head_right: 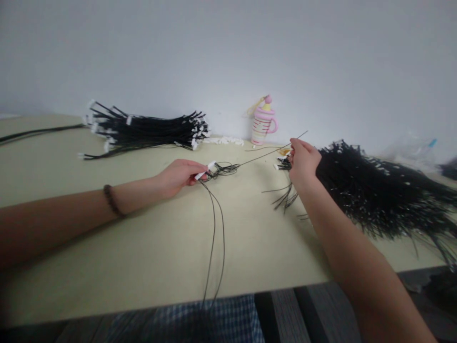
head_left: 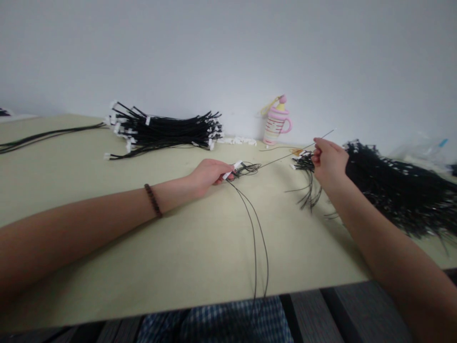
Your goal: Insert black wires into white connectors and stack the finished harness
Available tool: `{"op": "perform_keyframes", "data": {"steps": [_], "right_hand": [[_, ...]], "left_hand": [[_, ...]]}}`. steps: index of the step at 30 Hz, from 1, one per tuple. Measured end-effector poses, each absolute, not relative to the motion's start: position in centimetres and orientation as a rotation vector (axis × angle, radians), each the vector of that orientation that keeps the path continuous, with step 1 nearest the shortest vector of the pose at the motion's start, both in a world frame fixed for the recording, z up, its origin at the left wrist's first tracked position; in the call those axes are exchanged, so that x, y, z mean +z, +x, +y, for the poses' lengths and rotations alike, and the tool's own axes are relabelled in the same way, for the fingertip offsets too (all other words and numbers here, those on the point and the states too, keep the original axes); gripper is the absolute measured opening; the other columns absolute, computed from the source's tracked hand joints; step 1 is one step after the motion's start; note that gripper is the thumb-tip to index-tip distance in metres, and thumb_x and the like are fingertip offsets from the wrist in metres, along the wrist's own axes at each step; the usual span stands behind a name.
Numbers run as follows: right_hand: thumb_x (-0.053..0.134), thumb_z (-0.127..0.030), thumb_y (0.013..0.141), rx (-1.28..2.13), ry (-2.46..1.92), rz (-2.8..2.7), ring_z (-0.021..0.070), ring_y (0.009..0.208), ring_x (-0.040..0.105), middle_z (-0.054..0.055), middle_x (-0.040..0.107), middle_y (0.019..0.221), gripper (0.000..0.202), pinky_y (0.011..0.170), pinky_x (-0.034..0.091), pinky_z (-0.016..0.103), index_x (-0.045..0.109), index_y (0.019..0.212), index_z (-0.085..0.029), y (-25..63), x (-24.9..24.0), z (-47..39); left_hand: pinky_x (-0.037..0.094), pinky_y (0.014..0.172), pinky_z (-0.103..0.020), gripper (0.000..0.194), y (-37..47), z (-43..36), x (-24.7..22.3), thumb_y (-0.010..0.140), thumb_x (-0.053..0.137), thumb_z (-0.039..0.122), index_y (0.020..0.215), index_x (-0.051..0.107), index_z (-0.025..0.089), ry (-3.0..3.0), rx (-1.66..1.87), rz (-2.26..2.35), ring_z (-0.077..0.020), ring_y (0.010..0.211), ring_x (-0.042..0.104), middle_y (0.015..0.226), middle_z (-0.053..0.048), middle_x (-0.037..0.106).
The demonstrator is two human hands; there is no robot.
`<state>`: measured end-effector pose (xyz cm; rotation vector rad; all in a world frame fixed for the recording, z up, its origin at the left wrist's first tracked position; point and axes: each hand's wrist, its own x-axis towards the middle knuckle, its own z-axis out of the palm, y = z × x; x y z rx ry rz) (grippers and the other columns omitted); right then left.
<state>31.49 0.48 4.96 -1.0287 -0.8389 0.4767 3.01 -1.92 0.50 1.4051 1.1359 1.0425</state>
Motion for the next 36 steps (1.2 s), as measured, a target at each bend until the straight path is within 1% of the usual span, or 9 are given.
{"op": "perform_keyframes", "data": {"steps": [5, 10, 12, 15, 17, 20, 26, 36], "right_hand": [[0.06, -0.019, 0.065, 0.615, -1.049, -0.878, 0.0033, 0.042, 0.042, -0.002, 0.053, 0.057, 0.007, 0.031, 0.028, 0.013, 0.055, 0.066, -0.015, 30.7, 4.0, 0.5], [0.064, -0.021, 0.063, 0.766, -1.152, -1.233, 0.0033, 0.041, 0.043, 0.002, 0.058, 0.058, 0.013, 0.036, 0.031, 0.015, 0.058, 0.069, -0.011, 27.5, 2.2, -0.8], [0.064, -0.025, 0.063, 0.802, -1.146, -1.408, 0.004, 0.041, 0.043, 0.003, 0.06, 0.059, 0.016, 0.037, 0.032, 0.016, 0.059, 0.07, -0.011, 25.8, 1.7, -1.9], [0.061, -0.028, 0.066, 0.72, -1.107, -1.677, 0.006, 0.044, 0.047, 0.003, 0.061, 0.061, 0.017, 0.041, 0.035, 0.018, 0.06, 0.072, -0.012, 23.7, 1.2, -3.7], [0.058, -0.027, 0.068, 0.62, -1.096, -1.808, 0.0078, 0.049, 0.05, 0.003, 0.061, 0.062, 0.015, 0.045, 0.037, 0.018, 0.061, 0.072, -0.013, 22.7, 0.9, -4.6], [0.054, -0.024, 0.07, 0.506, -1.133, -1.922, 0.0091, 0.052, 0.052, 0.002, 0.059, 0.06, 0.013, 0.047, 0.038, 0.019, 0.061, 0.07, -0.013, 21.9, 0.4, -5.3], [0.05, -0.02, 0.069, 0.439, -1.185, -1.938, 0.0096, 0.053, 0.052, 0.002, 0.06, 0.061, 0.012, 0.05, 0.039, 0.02, 0.06, 0.067, -0.013, 21.0, -0.8, -4.9], [0.05, -0.021, 0.07, 0.453, -1.167, -1.894, 0.0099, 0.053, 0.052, 0.001, 0.06, 0.061, 0.012, 0.05, 0.038, 0.02, 0.059, 0.07, -0.014, 21.2, -1.2, -4.8]], "left_hand": [[0.026, 0.045, -0.023, 0.025, 3.0, -1.8, 0.4, 0.062, 0.065, 0.034, 0.067, 0.066, 0.01, 1.417, 1.041, 1.129, -0.0093, 0.053, 0.045, 0.066, -0.008, 0.063], [0.025, 0.045, -0.022, 0.024, 3.0, -2.1, 0.6, 0.062, 0.065, 0.033, 0.069, 0.066, 0.01, 1.411, 1.032, 1.134, -0.009, 0.053, 0.044, 0.064, -0.007, 0.062], [0.025, 0.045, -0.022, 0.023, 3.1, -2.2, 0.7, 0.062, 0.065, 0.032, 0.069, 0.066, 0.01, 1.406, 1.033, 1.135, -0.0093, 0.054, 0.045, 0.063, -0.006, 0.061], [0.025, 0.045, -0.022, 0.022, 3.1, -2.1, 0.6, 0.063, 0.064, 0.032, 0.067, 0.066, 0.011, 1.423, 1.033, 1.126, -0.0092, 0.054, 0.045, 0.063, -0.006, 0.061], [0.025, 0.045, -0.022, 0.023, 3.0, -2.0, 0.5, 0.063, 0.063, 0.034, 0.067, 0.066, 0.011, 1.446, 1.031, 1.115, -0.0091, 0.053, 0.044, 0.064, -0.006, 0.061], [0.026, 0.045, -0.022, 0.024, 2.9, -1.9, 0.3, 0.063, 0.063, 0.035, 0.067, 0.066, 0.012, 1.446, 1.033, 1.118, -0.0086, 0.052, 0.043, 0.065, -0.005, 0.062], [0.025, 0.045, -0.022, 0.025, 2.9, -1.9, 0.2, 0.063, 0.064, 0.035, 0.066, 0.066, 0.01, 1.455, 1.043, 1.103, -0.0081, 0.051, 0.042, 0.064, -0.006, 0.062], [0.026, 0.045, -0.022, 0.027, 2.9, -1.9, 0.2, 0.064, 0.063, 0.036, 0.068, 0.066, 0.009, 1.473, 1.043, 1.091, -0.0085, 0.053, 0.043, 0.067, -0.008, 0.062]]}}
